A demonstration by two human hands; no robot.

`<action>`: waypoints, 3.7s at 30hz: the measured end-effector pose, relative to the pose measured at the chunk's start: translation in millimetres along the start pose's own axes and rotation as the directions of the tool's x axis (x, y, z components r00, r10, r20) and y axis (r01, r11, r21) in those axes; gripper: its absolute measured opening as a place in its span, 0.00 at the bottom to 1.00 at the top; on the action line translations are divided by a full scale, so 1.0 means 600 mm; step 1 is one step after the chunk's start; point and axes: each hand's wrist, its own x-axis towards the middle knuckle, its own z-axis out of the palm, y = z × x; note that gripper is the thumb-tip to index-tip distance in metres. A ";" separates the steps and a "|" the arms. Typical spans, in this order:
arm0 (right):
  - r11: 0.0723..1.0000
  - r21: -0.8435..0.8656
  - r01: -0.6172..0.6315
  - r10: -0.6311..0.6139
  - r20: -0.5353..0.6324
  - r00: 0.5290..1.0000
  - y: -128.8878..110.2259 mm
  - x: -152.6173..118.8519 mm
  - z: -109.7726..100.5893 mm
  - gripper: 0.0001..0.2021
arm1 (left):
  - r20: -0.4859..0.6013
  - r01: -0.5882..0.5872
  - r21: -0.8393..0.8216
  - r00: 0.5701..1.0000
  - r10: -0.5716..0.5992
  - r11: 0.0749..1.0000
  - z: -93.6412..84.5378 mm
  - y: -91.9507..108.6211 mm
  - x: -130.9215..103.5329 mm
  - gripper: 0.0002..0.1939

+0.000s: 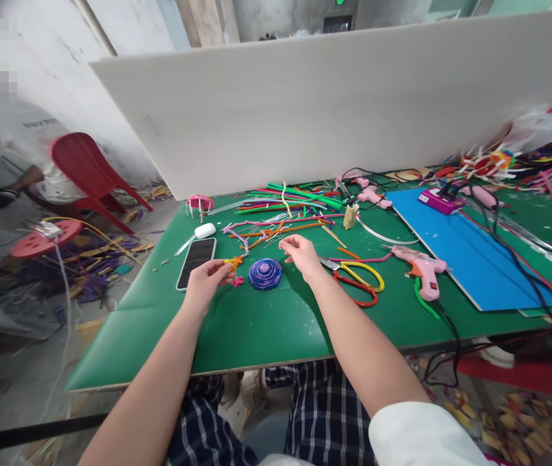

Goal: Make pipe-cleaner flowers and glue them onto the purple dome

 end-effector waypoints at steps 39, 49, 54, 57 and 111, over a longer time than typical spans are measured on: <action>0.845 -0.509 0.163 0.192 0.573 0.797 -0.014 0.107 0.136 0.03 | 0.434 -0.526 0.797 0.841 0.325 0.297 -0.028 0.007 0.087 0.11; 0.681 -0.634 0.367 0.218 0.654 0.725 -0.034 0.127 0.141 0.05 | 0.383 -0.503 0.819 0.838 0.389 0.276 -0.033 0.012 0.092 0.12; 0.579 -0.703 0.413 0.155 0.592 0.791 -0.032 0.137 0.134 0.05 | 0.399 -0.524 0.799 0.829 0.392 0.296 -0.025 0.007 0.087 0.10; 0.532 -0.717 0.451 0.151 0.605 0.782 -0.032 0.132 0.138 0.07 | 0.457 -0.573 0.777 0.799 0.392 0.263 -0.014 0.004 0.078 0.10; 0.890 0.315 0.331 -0.219 -0.342 0.914 -0.211 0.158 -0.101 0.04 | 0.354 -0.491 0.818 0.841 0.409 0.301 -0.026 -0.008 0.091 0.13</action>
